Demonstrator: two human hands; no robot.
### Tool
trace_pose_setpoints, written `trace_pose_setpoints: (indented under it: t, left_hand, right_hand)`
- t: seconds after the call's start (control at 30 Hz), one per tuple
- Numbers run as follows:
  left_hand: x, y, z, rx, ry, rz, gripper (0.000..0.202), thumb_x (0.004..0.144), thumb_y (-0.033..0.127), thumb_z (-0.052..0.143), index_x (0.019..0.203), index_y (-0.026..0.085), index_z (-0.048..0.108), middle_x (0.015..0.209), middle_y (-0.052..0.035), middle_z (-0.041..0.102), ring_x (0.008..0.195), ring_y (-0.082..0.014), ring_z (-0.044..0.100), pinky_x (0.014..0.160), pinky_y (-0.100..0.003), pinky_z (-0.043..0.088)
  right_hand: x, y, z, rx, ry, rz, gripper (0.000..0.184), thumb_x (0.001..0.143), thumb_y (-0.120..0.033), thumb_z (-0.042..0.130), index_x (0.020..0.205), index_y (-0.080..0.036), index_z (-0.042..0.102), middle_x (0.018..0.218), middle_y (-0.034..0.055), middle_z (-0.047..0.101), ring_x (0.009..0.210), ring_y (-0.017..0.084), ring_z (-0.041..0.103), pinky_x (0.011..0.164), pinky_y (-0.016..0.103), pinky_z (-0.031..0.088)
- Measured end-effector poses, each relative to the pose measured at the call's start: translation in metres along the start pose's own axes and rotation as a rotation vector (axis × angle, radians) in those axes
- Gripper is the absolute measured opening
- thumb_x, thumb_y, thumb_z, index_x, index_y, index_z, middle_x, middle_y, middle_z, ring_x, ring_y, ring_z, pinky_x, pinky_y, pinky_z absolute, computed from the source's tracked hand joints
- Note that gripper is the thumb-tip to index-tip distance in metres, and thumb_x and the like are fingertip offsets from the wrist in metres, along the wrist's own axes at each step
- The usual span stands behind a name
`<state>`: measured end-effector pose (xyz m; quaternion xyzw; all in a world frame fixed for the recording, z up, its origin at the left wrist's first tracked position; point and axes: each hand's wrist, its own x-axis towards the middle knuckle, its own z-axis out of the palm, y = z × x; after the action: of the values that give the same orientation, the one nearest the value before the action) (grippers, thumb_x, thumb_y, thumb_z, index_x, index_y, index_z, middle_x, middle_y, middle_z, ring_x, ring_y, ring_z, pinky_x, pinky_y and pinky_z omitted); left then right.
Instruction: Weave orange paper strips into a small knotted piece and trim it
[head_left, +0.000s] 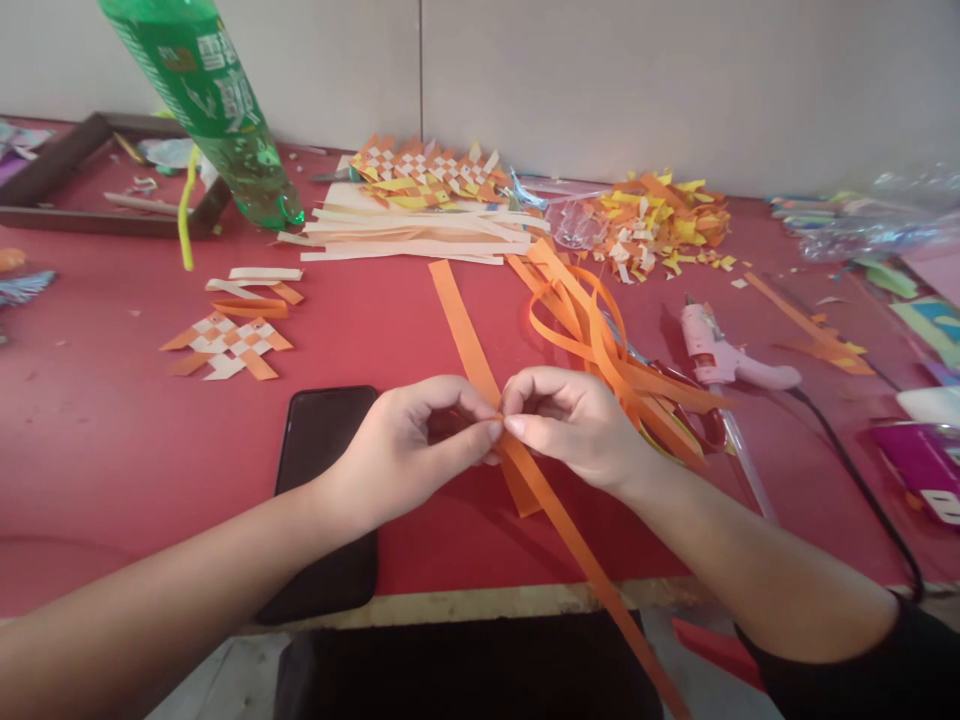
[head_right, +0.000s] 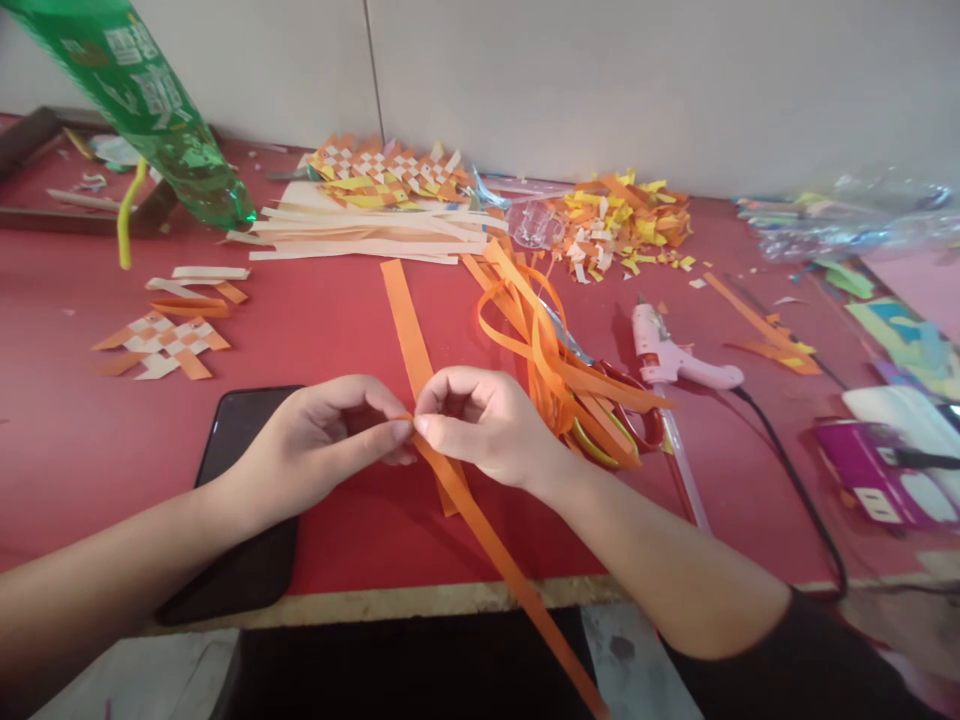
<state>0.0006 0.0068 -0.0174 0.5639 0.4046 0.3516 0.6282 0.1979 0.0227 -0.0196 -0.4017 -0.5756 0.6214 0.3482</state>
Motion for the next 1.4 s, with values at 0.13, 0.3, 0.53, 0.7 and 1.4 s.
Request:
trace_pose_setpoints:
  t: [0.13, 0.3, 0.53, 0.7, 1.4]
  left_hand:
    - [0.001, 0.005, 0.001, -0.066, 0.075, 0.011, 0.015, 0.087, 0.031, 0.068, 0.081, 0.018, 0.061, 0.076, 0.0014, 0.067, 0.072, -0.012, 0.07, 0.072, -0.023, 0.058]
    - [0.005, 0.008, 0.0, -0.199, 0.226, -0.007, 0.017, 0.087, 0.03, 0.067, 0.081, 0.02, 0.055, 0.068, 0.005, 0.061, 0.059, -0.0109, 0.069, 0.061, -0.021, 0.058]
    - [0.012, 0.006, -0.006, -0.328, 0.457, 0.075, 0.017, 0.087, 0.027, 0.065, 0.084, 0.021, 0.05, 0.072, 0.0079, 0.052, 0.05, -0.0065, 0.063, 0.049, -0.017, 0.052]
    - [0.011, 0.009, -0.003, -0.285, 0.16, -0.107, 0.024, 0.08, 0.036, 0.073, 0.089, 0.018, 0.059, 0.081, 0.0015, 0.06, 0.065, -0.0119, 0.065, 0.051, -0.021, 0.057]
    - [0.008, 0.007, -0.004, -0.173, 0.086, -0.201, 0.023, 0.074, 0.035, 0.079, 0.079, 0.015, 0.069, 0.072, -0.0017, 0.066, 0.063, -0.013, 0.065, 0.052, -0.02, 0.056]
  right_hand:
    - [0.0, 0.0, 0.0, -0.006, 0.009, 0.003, 0.008, 0.076, -0.019, 0.067, 0.072, -0.016, 0.06, 0.063, -0.0042, 0.052, 0.053, 0.006, 0.042, 0.049, 0.021, 0.035]
    - [0.0, -0.001, 0.001, -0.031, -0.003, 0.01, 0.007, 0.075, -0.018, 0.067, 0.072, -0.016, 0.061, 0.063, -0.0039, 0.051, 0.054, 0.007, 0.042, 0.049, 0.021, 0.034]
    - [-0.001, 0.0, 0.0, -0.031, -0.006, 0.035, 0.007, 0.073, -0.017, 0.067, 0.07, -0.016, 0.06, 0.062, -0.0043, 0.051, 0.053, 0.007, 0.041, 0.048, 0.021, 0.033]
    - [0.0, 0.002, 0.001, 0.005, 0.025, 0.015, 0.007, 0.075, -0.018, 0.065, 0.071, -0.017, 0.059, 0.059, -0.0059, 0.048, 0.049, 0.006, 0.037, 0.045, 0.021, 0.028]
    - [0.001, 0.001, 0.001, -0.027, 0.023, 0.012, 0.008, 0.074, -0.02, 0.065, 0.07, -0.017, 0.059, 0.061, -0.0049, 0.048, 0.052, 0.007, 0.038, 0.048, 0.022, 0.03]
